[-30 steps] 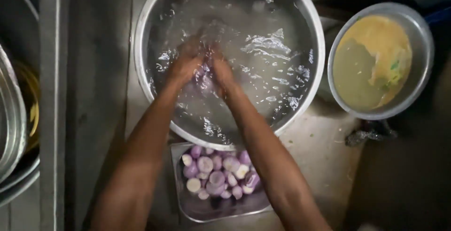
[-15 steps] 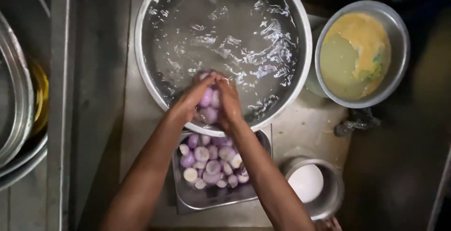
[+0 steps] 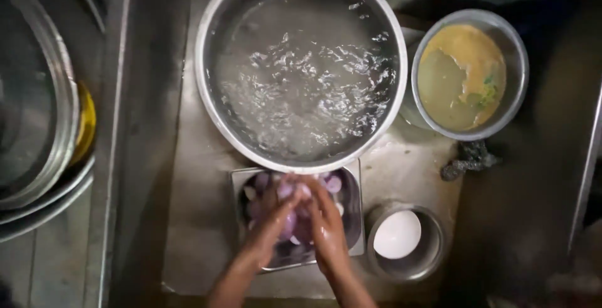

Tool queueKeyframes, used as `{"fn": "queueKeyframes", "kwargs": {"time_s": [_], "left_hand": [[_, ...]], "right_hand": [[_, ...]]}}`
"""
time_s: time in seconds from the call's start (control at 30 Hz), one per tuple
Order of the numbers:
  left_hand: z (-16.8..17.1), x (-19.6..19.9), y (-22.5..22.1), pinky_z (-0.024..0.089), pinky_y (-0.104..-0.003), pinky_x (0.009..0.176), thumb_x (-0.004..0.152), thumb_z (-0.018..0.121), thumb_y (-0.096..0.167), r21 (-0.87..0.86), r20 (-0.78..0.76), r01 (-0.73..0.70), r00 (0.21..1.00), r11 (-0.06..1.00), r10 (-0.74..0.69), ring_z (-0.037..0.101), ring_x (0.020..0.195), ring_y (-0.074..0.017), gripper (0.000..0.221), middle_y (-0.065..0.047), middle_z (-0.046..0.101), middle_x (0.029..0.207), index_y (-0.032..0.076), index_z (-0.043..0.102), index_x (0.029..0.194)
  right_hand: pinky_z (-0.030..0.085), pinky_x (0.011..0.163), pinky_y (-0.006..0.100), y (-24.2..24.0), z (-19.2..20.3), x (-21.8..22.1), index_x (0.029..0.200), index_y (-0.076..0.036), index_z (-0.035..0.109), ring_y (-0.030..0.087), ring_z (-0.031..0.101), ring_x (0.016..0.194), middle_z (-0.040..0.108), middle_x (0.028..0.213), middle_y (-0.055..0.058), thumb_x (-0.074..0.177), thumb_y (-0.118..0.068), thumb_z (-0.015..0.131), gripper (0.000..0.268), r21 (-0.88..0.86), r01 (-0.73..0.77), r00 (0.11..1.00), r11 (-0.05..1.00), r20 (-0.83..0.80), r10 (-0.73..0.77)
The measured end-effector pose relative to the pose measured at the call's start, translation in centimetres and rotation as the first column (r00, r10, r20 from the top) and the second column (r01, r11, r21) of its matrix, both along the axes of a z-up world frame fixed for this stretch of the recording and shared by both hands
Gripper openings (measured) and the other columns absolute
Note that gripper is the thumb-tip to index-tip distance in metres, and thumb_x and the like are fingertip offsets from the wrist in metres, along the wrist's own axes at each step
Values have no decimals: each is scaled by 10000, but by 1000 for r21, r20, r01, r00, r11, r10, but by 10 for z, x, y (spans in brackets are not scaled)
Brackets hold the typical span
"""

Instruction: Washing peeled red onions in a large bowl and transferring them to a container.

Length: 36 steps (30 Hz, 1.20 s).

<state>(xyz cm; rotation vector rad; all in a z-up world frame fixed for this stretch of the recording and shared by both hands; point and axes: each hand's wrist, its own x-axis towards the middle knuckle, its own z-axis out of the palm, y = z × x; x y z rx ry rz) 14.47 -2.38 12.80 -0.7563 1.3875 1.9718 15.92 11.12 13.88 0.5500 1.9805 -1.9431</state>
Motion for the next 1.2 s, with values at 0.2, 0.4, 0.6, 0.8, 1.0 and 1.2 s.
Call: {"fn": "queueKeyframes", "kwargs": {"time_s": [0.2, 0.4, 0.6, 0.8, 1.0, 1.2], "left_hand": [[-45, 59, -9, 468, -415, 1050, 879, 649, 460, -46, 195, -81, 977, 996, 88, 502, 1381, -189, 728, 15, 476, 1518, 263, 416, 1540], [-91, 86, -18, 466, -328, 1021, 1009, 607, 264, -185, -284, -87, 958, 979, 31, 630, 1199, -185, 352, -79, 714, 1273, 80, 680, 1300], [-126, 112, -19, 501, -317, 881, 990, 617, 187, -134, -196, -82, 979, 988, 54, 651, 1028, -174, 289, -84, 734, 1135, 69, 715, 1235], [-60, -57, -61, 515, -430, 1000, 1024, 609, 138, -715, -563, -233, 750, 659, -346, 645, 1188, -339, 296, -182, 673, 1281, 2, 650, 1283], [-132, -225, -88, 487, -430, 1019, 907, 619, 104, -964, 31, -201, 558, -172, -829, 503, 1292, -389, 452, -184, 535, 1446, 12, 626, 1350], [-209, -234, -81, 518, -405, 933, 948, 580, 209, -837, 536, 110, 363, -536, -762, 581, 1243, -317, 315, -82, 657, 1300, 96, 739, 1194]], "right_hand": [[499, 1005, 354, 21, -5, -33, 1458, -74, 520, 253, 665, 1215, 680, 1351, 135, 981, -143, 576, 485, 379, -160, 962, 912, -150, 230], [544, 991, 497, -11, -91, -205, 1412, -135, 590, 393, 556, 1302, 533, 1436, 200, 869, -203, 712, 560, 633, -297, 820, 715, -214, 530], [435, 1094, 500, -25, -317, -222, 1331, -94, 615, 400, 539, 1278, 571, 1372, 234, 812, -350, 764, 598, 765, -551, 600, 334, 86, 795], [495, 1013, 500, -28, -350, -197, 1351, 18, 601, 424, 598, 1176, 628, 1310, 290, 994, -347, 635, 511, 831, -336, 719, 443, -77, 690], [518, 980, 488, -58, -254, -249, 1340, -33, 580, 411, 656, 1089, 686, 1181, 245, 893, -334, 746, 565, 786, -332, 735, 522, -131, 665], [528, 884, 494, -76, -214, -259, 1288, -142, 636, 428, 681, 1019, 716, 1191, 222, 756, -220, 744, 548, 784, -388, 503, 484, -259, 824]]}}
